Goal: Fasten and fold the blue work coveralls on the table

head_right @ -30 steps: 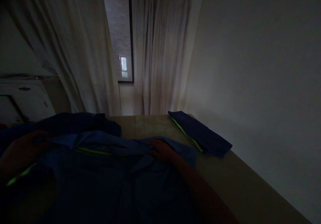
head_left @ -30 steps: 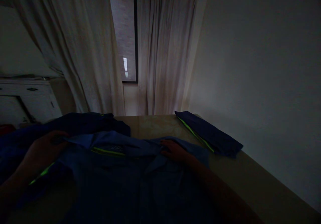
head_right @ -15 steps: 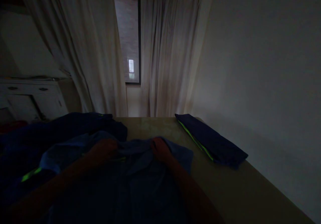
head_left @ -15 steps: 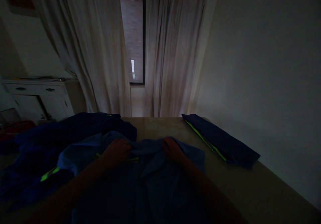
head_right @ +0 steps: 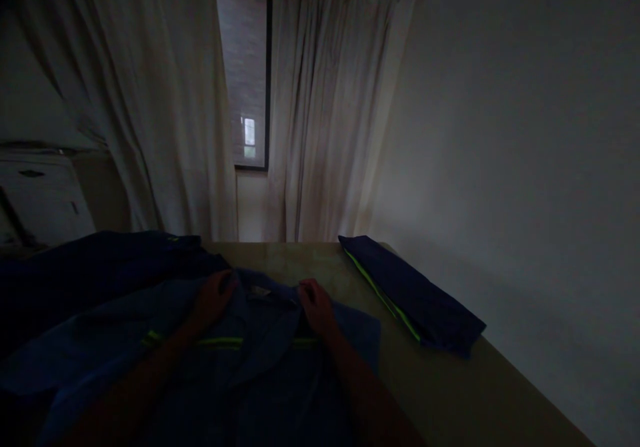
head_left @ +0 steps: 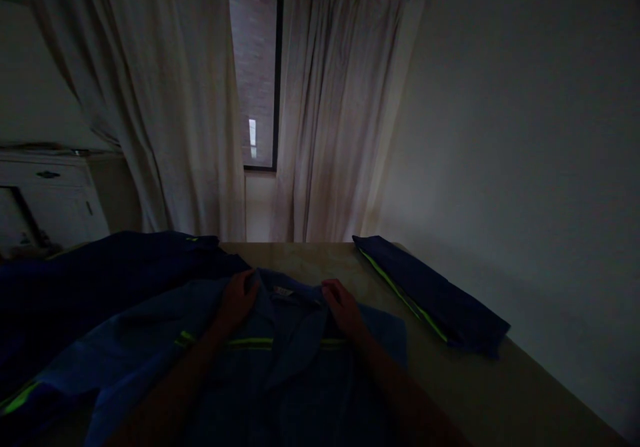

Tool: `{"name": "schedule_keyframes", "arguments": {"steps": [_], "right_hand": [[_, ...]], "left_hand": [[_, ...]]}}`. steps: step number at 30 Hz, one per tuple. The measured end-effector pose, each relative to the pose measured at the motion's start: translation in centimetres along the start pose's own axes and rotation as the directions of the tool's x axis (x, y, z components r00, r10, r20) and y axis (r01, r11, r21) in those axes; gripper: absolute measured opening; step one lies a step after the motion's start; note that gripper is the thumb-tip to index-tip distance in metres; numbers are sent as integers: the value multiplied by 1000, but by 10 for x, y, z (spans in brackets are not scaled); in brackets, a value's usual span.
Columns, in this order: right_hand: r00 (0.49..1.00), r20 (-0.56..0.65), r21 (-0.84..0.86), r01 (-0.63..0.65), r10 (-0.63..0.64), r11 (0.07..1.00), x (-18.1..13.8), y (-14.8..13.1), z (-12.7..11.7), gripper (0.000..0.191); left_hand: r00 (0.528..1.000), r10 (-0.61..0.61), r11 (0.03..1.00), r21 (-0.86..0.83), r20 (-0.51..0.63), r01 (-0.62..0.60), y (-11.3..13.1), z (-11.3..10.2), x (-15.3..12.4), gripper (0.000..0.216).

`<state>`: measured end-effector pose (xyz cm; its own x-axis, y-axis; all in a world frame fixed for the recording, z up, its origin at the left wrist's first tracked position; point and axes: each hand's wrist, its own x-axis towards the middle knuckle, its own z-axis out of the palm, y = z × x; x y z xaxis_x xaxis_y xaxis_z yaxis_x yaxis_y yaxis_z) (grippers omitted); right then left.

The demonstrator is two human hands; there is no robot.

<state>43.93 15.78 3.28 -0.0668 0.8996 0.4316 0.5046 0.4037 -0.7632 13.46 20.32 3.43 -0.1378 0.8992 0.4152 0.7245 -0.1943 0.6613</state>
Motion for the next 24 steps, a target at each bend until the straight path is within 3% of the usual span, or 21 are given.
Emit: {"name": "schedule_keyframes", "arguments": {"steps": [5, 8, 11, 14, 16, 18, 20, 24], "right_hand": [[998, 24, -239, 57, -53, 969, 1, 8, 6, 32], [998, 26, -277, 55, -50, 959, 1, 8, 5, 25], [999, 30, -269, 30, -23, 963, 4, 6, 2, 30], [994, -68, -117, -94, 86, 989, 14, 3, -1, 38], [979, -93, 116, -170, 181, 979, 19, 2, -1, 43], [974, -16, 362, -205, 226, 909, 20, 1, 2, 48], [970, 84, 500, -240, 230, 832, 16, 0, 6, 49], [965, 156, 531, -261, 210, 806, 8, -1, 12, 44]], "left_hand": [[987, 128, 992, -3, -94, -129, -13, 5, -6, 43], [977, 210, 973, 101, -26, -206, -4, 2, -8, 36], [936, 321, 928, 150, 145, -341, 13, -2, -19, 41], [867, 398, 890, 104, 300, -445, 23, -5, -29, 55], [845, 428, 877, 79, 319, -474, 25, -8, -30, 55], [849, 439, 877, 64, 294, -475, 27, -10, -29, 50], [862, 425, 892, 34, 276, -451, 35, -11, -28, 42], [861, 319, 938, -1, 396, -347, 71, 1, -44, 34]]}}
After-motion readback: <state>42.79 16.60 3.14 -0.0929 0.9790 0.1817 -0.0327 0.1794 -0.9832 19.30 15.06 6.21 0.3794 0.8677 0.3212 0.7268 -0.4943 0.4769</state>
